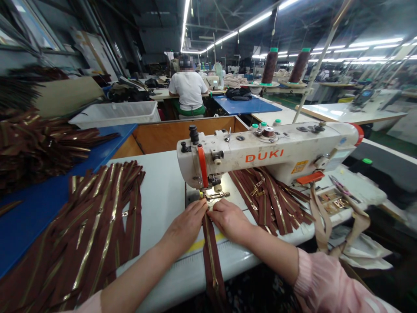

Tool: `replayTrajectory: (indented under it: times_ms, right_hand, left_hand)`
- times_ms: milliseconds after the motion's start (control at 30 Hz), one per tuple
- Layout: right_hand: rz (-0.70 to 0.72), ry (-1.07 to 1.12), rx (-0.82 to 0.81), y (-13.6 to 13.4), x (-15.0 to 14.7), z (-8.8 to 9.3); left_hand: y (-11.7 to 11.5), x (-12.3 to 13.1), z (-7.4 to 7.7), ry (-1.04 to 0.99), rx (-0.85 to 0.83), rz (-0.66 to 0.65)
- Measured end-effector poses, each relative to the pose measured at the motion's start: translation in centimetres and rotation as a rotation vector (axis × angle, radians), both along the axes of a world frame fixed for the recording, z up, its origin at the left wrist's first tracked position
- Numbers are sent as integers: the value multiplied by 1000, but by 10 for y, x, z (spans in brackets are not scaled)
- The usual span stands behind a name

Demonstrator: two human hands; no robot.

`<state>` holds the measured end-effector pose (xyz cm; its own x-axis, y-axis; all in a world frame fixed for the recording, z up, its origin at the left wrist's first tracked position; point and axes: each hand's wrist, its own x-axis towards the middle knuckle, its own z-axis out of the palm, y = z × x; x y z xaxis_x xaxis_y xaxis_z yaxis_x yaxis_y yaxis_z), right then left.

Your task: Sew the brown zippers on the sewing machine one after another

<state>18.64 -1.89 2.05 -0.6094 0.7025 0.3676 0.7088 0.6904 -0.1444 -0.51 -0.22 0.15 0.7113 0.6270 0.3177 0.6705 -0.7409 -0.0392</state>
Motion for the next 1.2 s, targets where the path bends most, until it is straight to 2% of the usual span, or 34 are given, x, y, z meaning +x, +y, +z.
replayTrajectory:
  times_ms: [633,867,1200]
  right_hand:
    - [-58,4,-19,6,-3,0]
    - [-40,18,-22,6,-2,1]
    - [-36,15,-4,5,-2,0]
  left_hand:
    - [5,7,4,-143,-2,38]
    - [-2,10,3,-226,-7,129]
    - [-4,14,9,-164,-11,135]
